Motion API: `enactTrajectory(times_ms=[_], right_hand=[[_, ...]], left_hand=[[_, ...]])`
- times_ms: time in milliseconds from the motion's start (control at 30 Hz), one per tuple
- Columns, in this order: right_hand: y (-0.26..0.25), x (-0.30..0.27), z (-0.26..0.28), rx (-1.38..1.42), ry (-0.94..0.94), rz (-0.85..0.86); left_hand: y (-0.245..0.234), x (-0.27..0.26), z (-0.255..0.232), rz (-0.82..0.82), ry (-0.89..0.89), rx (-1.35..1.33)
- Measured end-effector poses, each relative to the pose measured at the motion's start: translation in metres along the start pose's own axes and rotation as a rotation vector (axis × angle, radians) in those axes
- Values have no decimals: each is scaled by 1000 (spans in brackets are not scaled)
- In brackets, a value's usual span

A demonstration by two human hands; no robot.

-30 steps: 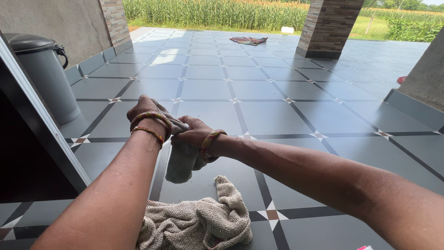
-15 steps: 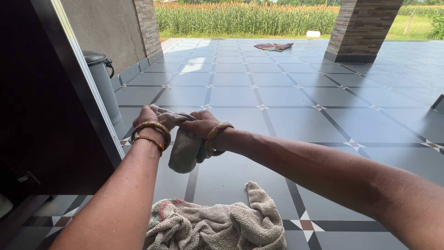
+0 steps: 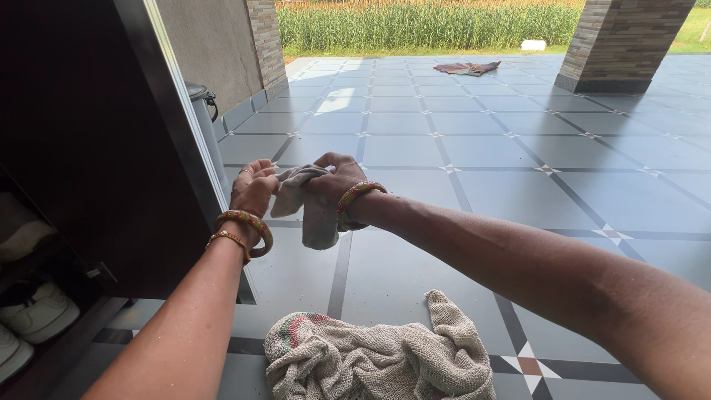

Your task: The person wipes the top of a wooden cabinet with a cloth, opens a drawer to rearrange socks, removes several pairs of shoes from the lower shelves, and then wipes the interior shelves with a cloth.

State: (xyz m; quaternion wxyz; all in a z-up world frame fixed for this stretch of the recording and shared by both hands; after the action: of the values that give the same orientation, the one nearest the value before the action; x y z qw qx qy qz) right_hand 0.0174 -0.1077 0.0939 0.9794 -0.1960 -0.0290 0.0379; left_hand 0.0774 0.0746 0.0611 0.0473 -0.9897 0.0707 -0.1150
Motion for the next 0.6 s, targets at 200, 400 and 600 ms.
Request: enactTrajectory(times_ms=[200,400,600], right_hand=[[-1,8,-10,86,-56,88],[12,20,-18,367,51,126],[25,29,-11,322,-34,172]], left_hand=[[27,-18,-23,389,46,269],[39,-19,-9,439,29,447],[28,-20,-11,213,-22,364]])
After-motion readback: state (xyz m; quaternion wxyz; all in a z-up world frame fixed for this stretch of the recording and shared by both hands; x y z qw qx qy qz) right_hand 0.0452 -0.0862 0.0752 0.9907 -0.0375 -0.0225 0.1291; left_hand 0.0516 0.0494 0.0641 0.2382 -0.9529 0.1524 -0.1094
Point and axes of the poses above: each hand's wrist, its own x-axis towards the middle knuckle, its own y-axis out of the palm, z = x × y, the point moved 6 cm from there along x, towards the middle knuckle, and after that the axes turned 10 degrees about z, right-handed, at the moved point
